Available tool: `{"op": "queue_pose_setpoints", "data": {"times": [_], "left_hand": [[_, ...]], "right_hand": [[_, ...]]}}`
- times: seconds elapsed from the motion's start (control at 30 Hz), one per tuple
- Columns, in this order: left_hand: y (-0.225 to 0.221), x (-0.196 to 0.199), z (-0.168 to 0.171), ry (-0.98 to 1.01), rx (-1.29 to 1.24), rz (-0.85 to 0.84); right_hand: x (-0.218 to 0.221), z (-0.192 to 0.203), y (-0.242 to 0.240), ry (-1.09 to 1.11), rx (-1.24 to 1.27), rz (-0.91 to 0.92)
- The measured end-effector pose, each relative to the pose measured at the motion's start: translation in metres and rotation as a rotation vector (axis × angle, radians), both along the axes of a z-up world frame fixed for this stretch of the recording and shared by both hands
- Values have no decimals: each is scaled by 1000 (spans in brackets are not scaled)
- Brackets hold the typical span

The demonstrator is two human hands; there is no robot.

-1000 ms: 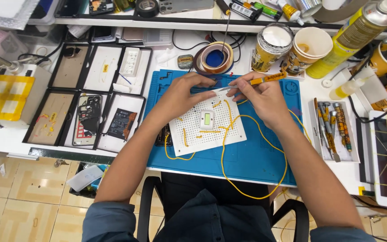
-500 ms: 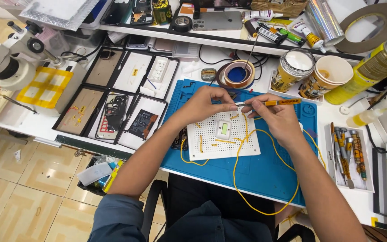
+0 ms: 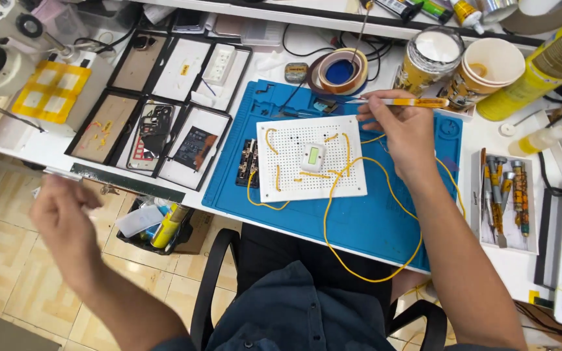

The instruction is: Soldering electronic components onto a white prototyping board on a repair bench.

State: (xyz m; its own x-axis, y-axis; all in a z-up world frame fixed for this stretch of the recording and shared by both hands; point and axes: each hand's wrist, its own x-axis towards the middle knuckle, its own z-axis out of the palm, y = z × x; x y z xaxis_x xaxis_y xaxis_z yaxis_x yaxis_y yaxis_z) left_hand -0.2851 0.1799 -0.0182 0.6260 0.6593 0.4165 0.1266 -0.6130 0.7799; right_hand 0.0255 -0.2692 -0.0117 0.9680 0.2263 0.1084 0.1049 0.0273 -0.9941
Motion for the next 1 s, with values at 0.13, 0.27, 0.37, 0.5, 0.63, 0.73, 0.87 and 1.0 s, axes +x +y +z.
{"op": "queue_pose_setpoints", "data": {"times": [0.13, 0.27, 0.37, 0.5, 0.63, 0.73, 0.87, 1.0], "left_hand": [[-14, -19, 8, 115, 104, 193], [-59, 31, 37, 36, 209, -167], [-107, 103, 55, 28, 207, -352], [-149, 213, 69, 258, 283, -772], [-165, 281, 47, 497, 237, -976], [-177, 282, 52, 752, 258, -1054], [-181, 269, 54, 711, 97, -1086], [-178, 265, 48, 548, 65, -1030]], "right_hand": [[6, -10, 1, -289, -276, 90], [3, -10, 6, -242, -249, 134], [0, -10, 8, -180, -198, 151], [8, -25, 3, -186, -116, 138], [12, -18, -4, -223, -151, 107], [9, -12, -9, -156, -216, 148], [1, -9, -8, -124, -309, 200], [-6, 5, -5, -244, -427, 159]]}}
